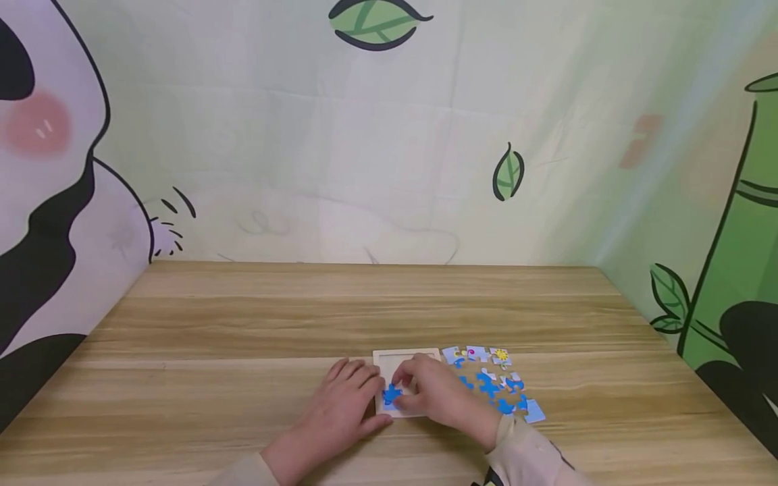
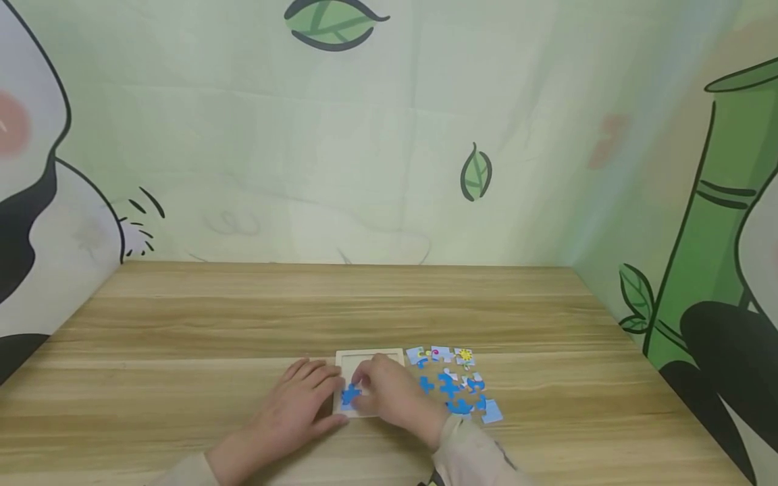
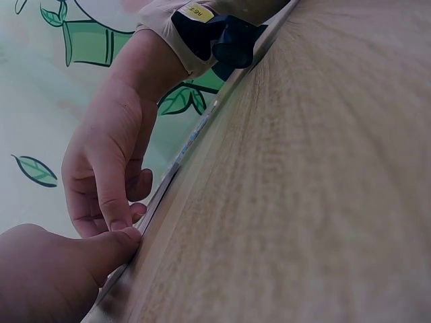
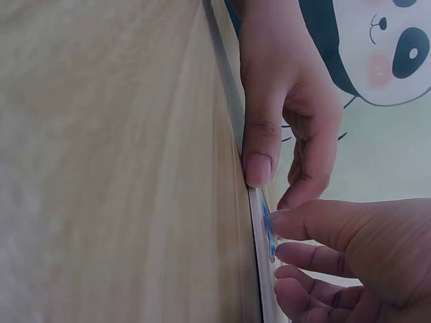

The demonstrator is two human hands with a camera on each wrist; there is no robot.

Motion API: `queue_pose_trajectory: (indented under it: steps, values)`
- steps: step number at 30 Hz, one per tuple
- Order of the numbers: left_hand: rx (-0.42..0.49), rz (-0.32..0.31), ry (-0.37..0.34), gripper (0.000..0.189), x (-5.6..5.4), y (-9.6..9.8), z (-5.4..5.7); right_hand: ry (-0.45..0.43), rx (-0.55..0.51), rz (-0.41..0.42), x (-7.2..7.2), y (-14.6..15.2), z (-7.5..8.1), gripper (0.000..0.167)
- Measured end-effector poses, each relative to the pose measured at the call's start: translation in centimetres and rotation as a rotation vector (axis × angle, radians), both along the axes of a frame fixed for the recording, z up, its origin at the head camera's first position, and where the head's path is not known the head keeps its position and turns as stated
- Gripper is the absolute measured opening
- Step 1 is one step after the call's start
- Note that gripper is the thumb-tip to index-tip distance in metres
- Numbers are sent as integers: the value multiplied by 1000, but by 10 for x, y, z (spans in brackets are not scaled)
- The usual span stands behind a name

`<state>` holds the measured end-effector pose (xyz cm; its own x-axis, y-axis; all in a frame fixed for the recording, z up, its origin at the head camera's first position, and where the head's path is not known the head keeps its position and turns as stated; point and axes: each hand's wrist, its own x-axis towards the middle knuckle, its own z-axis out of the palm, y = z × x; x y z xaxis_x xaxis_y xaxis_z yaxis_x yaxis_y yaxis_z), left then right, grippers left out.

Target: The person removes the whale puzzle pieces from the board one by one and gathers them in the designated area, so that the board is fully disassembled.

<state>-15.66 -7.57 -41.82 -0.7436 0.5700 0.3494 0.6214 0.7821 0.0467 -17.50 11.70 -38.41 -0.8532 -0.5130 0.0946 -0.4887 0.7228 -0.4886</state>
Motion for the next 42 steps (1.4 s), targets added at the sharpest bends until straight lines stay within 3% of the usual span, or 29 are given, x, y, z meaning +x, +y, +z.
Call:
queue_pose_trajectory:
  steps: [5, 14, 24, 36, 42]
  values:
    - [6, 3, -18, 44, 1, 0, 1, 12, -27, 8, 0, 0, -1, 19]
    - [-14, 18, -46, 49, 0, 1, 2, -62, -104, 1, -2, 1, 0, 16]
    - [-17, 29, -51, 49, 1, 2, 3, -74, -151, 15, -6, 4, 1, 6]
    - [7, 4, 46, 48, -1, 1, -2, -159, -206, -19, -7, 20, 16, 4]
    - [9, 11, 28, 48, 0, 1, -2, -165, -182, -32, -5, 32, 29, 3]
